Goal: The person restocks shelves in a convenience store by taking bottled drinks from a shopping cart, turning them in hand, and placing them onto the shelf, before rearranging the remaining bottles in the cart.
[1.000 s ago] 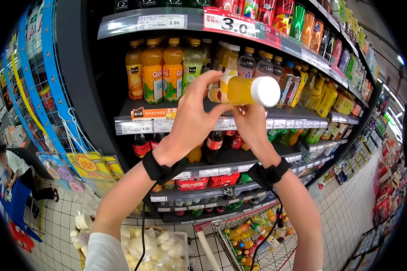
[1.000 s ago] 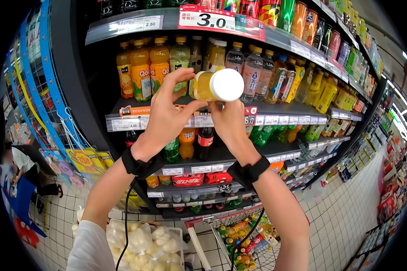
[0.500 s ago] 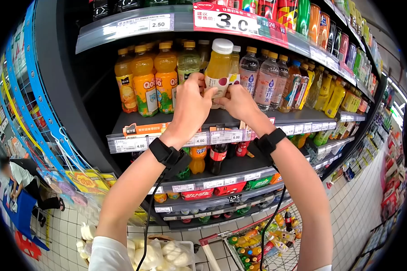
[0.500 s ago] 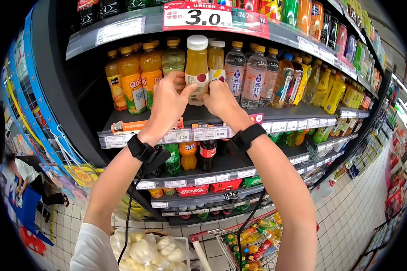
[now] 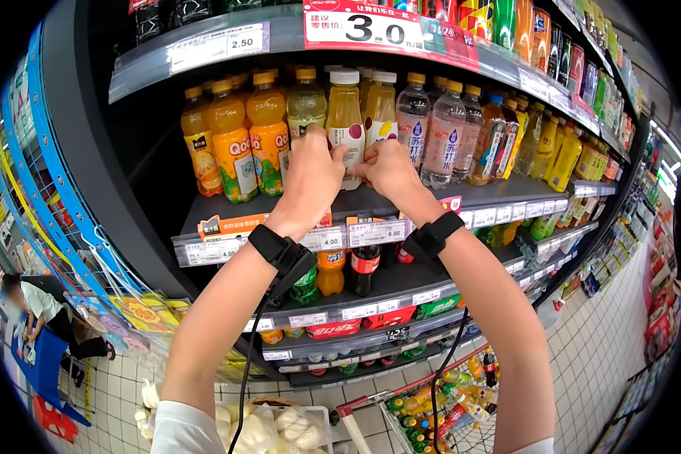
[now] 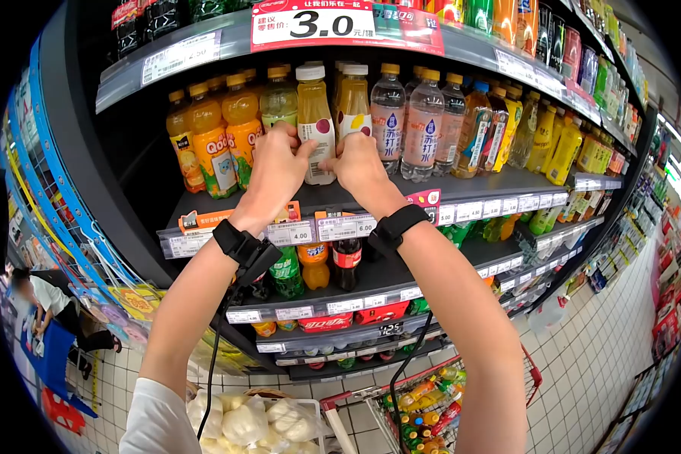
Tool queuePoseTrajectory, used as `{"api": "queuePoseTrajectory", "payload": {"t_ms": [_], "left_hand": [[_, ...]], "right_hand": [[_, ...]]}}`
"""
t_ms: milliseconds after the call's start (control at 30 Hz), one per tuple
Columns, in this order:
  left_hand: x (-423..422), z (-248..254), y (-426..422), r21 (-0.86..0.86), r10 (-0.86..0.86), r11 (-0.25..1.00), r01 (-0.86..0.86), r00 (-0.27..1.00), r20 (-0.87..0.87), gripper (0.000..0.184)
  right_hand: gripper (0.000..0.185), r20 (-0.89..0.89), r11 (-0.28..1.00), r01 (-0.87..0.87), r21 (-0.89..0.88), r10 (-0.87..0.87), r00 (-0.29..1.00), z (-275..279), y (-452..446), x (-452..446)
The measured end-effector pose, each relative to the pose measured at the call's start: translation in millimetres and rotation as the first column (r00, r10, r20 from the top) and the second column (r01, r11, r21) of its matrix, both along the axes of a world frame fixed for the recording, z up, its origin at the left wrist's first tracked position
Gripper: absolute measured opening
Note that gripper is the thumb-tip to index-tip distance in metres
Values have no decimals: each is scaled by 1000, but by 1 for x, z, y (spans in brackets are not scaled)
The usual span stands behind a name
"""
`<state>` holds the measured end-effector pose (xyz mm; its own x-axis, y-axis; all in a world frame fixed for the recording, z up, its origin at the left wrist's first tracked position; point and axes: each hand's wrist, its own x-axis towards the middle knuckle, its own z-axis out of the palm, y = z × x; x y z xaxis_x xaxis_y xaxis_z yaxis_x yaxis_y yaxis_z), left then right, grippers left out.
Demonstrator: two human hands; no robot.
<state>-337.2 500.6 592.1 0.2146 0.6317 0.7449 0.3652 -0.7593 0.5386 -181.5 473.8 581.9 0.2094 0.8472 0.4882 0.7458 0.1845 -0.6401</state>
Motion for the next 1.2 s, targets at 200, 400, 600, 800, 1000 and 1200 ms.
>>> {"api": "queuePoseTrajectory", "payload": {"t_ms": [200,400,600,800,1000,1200], "left_hand": [[8,3,-5,95,63,994,-57,996,-66,24],[13,3,-2,153,88,986,-71,990,-106,25],[18,5,1,123,70,991,-57,992,-103,26],[19,5,5,156,131,981,-115,986,-100,26],[8,2,-29,98,80,993,-70,992,-99,25],[-6,0,-59,96,-28,995,37,995,-98,18]], "right_hand": [[30,99,998,34,62,-40,994,3,-2,0],[25,246,966,67,249,-130,960,-3,5,1],[38,260,989,117,93,-138,956,3,3,2],[40,269,980,174,91,-193,944,19,-22,3],[57,42,791,204,577,-278,960,45,-8,16],[49,-6,811,297,503,-341,940,56,-3,0]]}}
